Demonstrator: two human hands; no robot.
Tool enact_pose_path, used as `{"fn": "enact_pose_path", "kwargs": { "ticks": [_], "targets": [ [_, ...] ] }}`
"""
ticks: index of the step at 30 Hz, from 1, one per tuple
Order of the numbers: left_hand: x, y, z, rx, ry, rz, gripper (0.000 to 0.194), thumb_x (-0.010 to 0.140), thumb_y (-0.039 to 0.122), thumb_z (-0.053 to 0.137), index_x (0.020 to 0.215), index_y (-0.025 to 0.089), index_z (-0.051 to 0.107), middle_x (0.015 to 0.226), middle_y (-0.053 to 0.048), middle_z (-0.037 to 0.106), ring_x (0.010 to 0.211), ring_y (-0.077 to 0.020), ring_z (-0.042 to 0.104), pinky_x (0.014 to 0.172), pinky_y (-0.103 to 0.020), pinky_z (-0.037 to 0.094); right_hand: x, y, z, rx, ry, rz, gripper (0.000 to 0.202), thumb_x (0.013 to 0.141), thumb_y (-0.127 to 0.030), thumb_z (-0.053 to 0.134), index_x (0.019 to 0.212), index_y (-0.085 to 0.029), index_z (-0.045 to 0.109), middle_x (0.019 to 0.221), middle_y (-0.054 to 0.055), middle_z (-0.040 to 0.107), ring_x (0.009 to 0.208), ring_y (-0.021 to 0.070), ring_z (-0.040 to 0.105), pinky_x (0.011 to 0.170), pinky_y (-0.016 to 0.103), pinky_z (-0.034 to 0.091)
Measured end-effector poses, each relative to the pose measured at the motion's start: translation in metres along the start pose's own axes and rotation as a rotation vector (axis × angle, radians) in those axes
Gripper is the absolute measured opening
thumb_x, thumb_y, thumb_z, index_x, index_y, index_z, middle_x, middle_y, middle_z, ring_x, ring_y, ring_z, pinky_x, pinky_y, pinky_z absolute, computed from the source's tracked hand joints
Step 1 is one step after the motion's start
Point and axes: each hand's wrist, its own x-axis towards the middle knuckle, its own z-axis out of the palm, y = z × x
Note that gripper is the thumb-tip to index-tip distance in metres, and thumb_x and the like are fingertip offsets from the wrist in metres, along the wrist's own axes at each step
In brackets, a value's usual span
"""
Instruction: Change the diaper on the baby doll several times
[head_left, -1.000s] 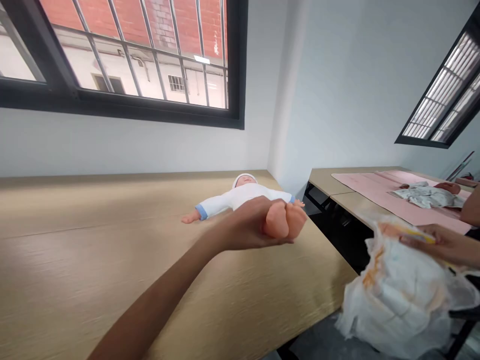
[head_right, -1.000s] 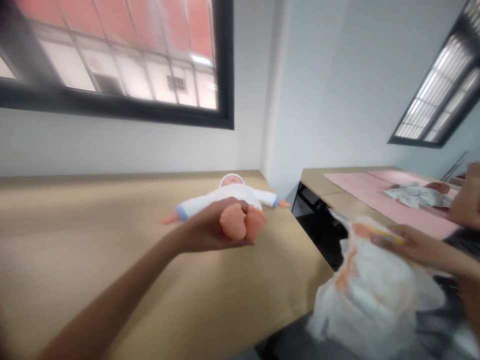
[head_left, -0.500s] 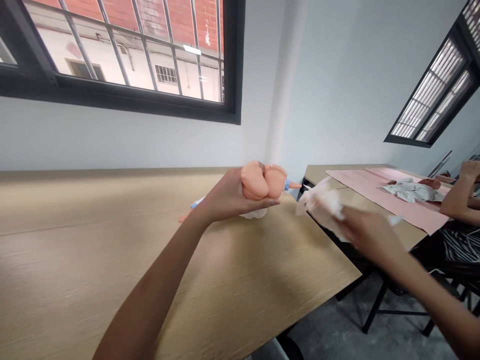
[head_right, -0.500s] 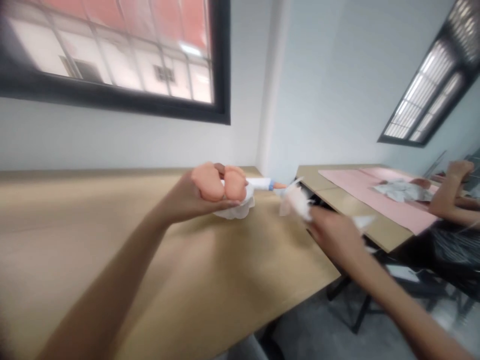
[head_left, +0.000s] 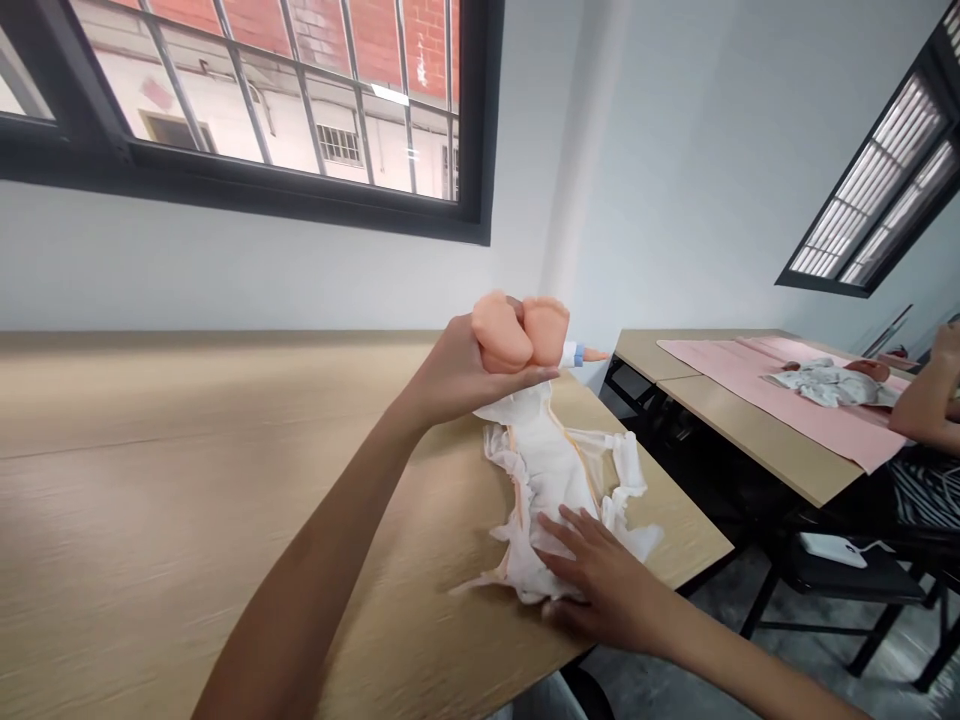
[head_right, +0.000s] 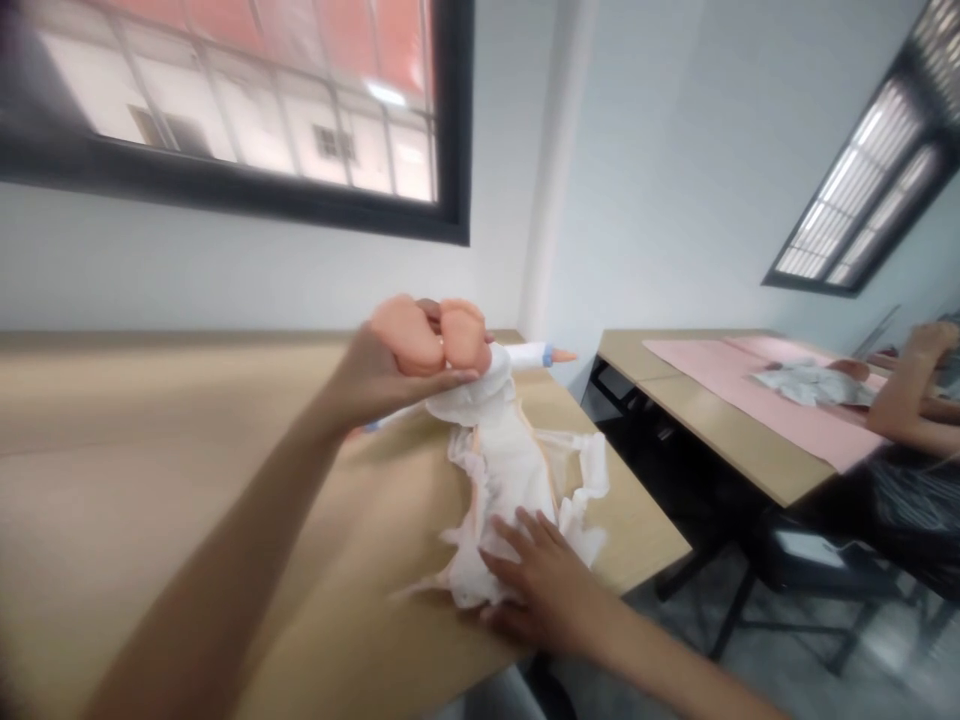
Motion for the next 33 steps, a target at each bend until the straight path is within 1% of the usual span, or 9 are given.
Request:
{"fn": "enact_pose_path", "kwargs": {
  "ticks": [3,7,11,15,20,24,28,30,33],
  "targets": [
    [0.002,0.003,-0.001,-0.073,-0.043,-0.015,0.054,0.078,0.032,0.068,0.047,0.018,0.026,0.057,0.001,0.044,0.066,-0.0117,0.049,0.068,-0.031,0.055,0.006,0.005,-0.018,0.152,-0.031,-0.039,0.071,0.079,-0.055,0.06,0.142,-0.03,0.036,0.152,0.006,0.029,0.141,0.0326,0.02,0.114,0.055,0.018],
    [0.002,0.005,-0.001,-0.078,0.012,-0.039,0.054,0.077,0.032,0.068,0.047,0.018,0.026,0.06,0.001,0.045,0.069,-0.0115,0.049,0.072,-0.031,0.054,0.038,0.034,-0.028,0.327,0.15,0.011,0.05,0.091,-0.046,0.047,0.134,-0.021,0.049,0.137,0.01,0.05,0.128,0.0219,0.045,0.109,0.041,0.034],
    [0.002,0.002,0.001,-0.065,-0.034,-0.043,0.053,0.076,0.036,0.069,0.048,0.018,0.028,0.058,0.001,0.044,0.067,-0.0115,0.049,0.067,-0.03,0.054,0.093,0.065,-0.031,0.262,0.33,0.152,0.041,0.092,-0.043,0.045,0.121,-0.017,0.059,0.126,0.011,0.06,0.119,0.0237,0.054,0.103,0.041,0.04],
    [0.002,0.004,0.006,-0.03,-0.034,-0.078,0.051,0.077,0.031,0.069,0.049,0.017,0.028,0.06,0.001,0.045,0.069,-0.0113,0.05,0.068,-0.029,0.054,0.127,0.061,-0.033,0.145,0.4,0.094,0.042,0.09,-0.046,0.048,0.114,-0.015,0.061,0.116,0.01,0.065,0.108,0.0253,0.06,0.094,0.036,0.046],
    [0.002,0.006,0.013,-0.031,-0.082,-0.111,0.051,0.078,0.029,0.066,0.049,0.018,0.025,0.064,-0.001,0.047,0.071,-0.0118,0.05,0.068,-0.03,0.054,0.13,0.037,-0.033,0.069,0.483,-0.064,0.037,0.094,-0.042,0.038,0.114,-0.02,0.06,0.113,0.004,0.065,0.104,0.022,0.061,0.091,0.032,0.046],
    [0.001,0.002,0.015,-0.068,-0.148,-0.093,0.057,0.082,0.033,0.061,0.049,0.018,0.017,0.058,0.0,0.043,0.067,-0.0111,0.046,0.065,-0.029,0.054,0.126,0.043,-0.029,0.217,0.454,-0.112,0.03,0.095,-0.036,0.037,0.11,-0.024,0.06,0.113,0.001,0.065,0.103,0.0183,0.061,0.089,0.028,0.046],
    [-0.003,-0.002,0.014,0.01,-0.115,-0.14,0.059,0.079,0.041,0.064,0.049,0.018,0.019,0.058,0.001,0.04,0.072,-0.0122,0.049,0.067,-0.03,0.054,0.127,0.061,-0.017,0.325,0.51,0.08,0.025,0.092,-0.039,0.042,0.094,-0.021,0.059,0.083,0.002,0.069,0.075,0.0179,0.065,0.07,0.028,0.049],
    [-0.005,-0.003,0.013,0.035,-0.101,-0.15,0.059,0.078,0.043,0.066,0.049,0.018,0.021,0.058,0.001,0.04,0.074,-0.0127,0.05,0.069,-0.031,0.054,0.128,0.067,-0.011,0.311,0.575,0.175,0.027,0.091,-0.042,0.044,0.103,-0.021,0.056,0.071,0.0,0.067,0.062,0.0173,0.063,0.061,0.028,0.046],
    [-0.004,-0.003,0.013,0.042,-0.083,-0.156,0.058,0.077,0.043,0.067,0.048,0.019,0.023,0.058,0.001,0.041,0.075,-0.0134,0.051,0.071,-0.034,0.055,0.131,0.068,-0.008,0.177,0.603,0.234,0.037,0.091,-0.04,0.046,0.125,-0.025,0.048,0.075,0.0,0.068,0.066,0.0182,0.065,0.062,0.027,0.045]
  ]
}}
